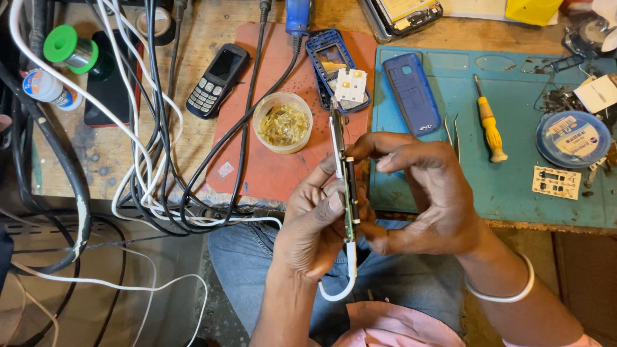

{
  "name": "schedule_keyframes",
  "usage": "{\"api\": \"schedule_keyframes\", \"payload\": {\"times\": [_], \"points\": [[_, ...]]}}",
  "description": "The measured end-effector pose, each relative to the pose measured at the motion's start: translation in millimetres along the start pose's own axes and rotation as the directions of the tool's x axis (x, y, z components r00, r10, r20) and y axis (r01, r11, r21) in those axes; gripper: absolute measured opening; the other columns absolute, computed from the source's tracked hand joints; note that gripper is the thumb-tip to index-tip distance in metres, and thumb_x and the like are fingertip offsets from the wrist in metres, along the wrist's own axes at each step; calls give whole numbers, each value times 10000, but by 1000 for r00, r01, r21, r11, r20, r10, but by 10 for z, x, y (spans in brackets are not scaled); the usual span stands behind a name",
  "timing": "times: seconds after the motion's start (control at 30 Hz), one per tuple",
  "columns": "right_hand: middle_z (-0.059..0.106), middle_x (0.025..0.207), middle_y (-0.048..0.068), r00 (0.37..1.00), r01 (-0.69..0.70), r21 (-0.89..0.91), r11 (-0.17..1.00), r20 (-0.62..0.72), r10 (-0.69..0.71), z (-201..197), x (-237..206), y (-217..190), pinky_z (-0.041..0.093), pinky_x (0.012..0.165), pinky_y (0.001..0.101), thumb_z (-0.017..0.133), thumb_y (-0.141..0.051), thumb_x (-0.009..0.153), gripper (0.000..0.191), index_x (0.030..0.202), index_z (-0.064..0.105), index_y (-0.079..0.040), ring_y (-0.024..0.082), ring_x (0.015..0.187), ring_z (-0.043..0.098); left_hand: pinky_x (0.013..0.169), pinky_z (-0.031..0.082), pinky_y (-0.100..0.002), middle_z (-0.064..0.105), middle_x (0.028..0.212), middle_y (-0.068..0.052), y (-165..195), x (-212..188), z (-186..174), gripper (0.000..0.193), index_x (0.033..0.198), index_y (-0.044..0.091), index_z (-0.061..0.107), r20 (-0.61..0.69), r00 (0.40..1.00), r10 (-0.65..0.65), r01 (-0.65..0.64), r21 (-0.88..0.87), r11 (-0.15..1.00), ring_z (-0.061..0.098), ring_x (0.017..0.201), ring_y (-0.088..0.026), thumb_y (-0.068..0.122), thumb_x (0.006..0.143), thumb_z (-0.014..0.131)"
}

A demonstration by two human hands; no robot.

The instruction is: The person solders a small circuit board at a cluttered workbench, then connects a feature phone to a charging cable and powers it on to check the screen. They then disassemble the phone, remove and reseat its battery and internal board, and use tweezers to work on the internal components inside the housing.

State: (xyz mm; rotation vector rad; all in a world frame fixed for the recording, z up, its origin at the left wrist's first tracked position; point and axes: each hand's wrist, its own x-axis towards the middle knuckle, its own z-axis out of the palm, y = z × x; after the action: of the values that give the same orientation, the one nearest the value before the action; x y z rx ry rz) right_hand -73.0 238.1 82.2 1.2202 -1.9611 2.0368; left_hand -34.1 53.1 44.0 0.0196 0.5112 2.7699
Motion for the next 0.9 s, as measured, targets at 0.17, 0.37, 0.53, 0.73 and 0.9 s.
{"api": "schedule_keyframes", "payload": {"times": [0.17, 0.37, 0.53, 0.73, 0.9], "points": [[606, 1400, 172, 968, -239, 108, 965, -54, 246, -14, -111, 27, 451, 1231, 401, 766, -151, 935, 662, 1499, 461, 14, 234, 1346, 586, 808, 592, -319, 743, 1112, -176, 144, -10, 17, 531, 1379, -101, 587, -152, 962, 227, -150, 400, 904, 715, 939, -195, -21, 889, 778], [749, 1123, 82, 813, -514, 266, 815, -153, 562, 164, -140, 92, 571, 870, 269, 712, -69, 926, 374, 1271, 657, 65, 117, 1004, 685, 866, 612, -317, 754, 1098, -159, 186, -5, 42, 475, 1318, -85, 601, -154, 908, 390, -206, 648, 734, 732, 990, -180, -68, 871, 762], [751, 993, 57, 721, -610, 277, 743, -195, 665, 254, -142, 162, 594, 772, 259, 724, -53, 930, 239, 1134, 727, 71, 85, 879, 687, 869, 616, -313, 752, 1089, -154, 133, -8, 22, 453, 1296, -66, 612, -140, 904, 405, -203, 692, 692, 731, 994, -182, -74, 871, 769], [758, 996, 65, 738, -589, 244, 770, -225, 636, 274, -140, 188, 588, 766, 252, 729, -62, 932, 227, 1122, 733, 64, 85, 874, 686, 877, 606, -303, 733, 1118, -135, 148, -4, 26, 481, 1328, -64, 578, -108, 916, 386, -208, 696, 687, 718, 1008, -174, -74, 885, 765], [768, 936, 81, 680, -626, 306, 717, -237, 694, 268, -95, 258, 586, 699, 268, 721, -84, 926, 228, 1098, 737, 64, 111, 796, 701, 898, 591, -283, 703, 1130, -95, 218, -17, 11, 513, 1377, -43, 545, -50, 940, 339, -191, 743, 641, 695, 1025, -145, -38, 902, 739]]}}
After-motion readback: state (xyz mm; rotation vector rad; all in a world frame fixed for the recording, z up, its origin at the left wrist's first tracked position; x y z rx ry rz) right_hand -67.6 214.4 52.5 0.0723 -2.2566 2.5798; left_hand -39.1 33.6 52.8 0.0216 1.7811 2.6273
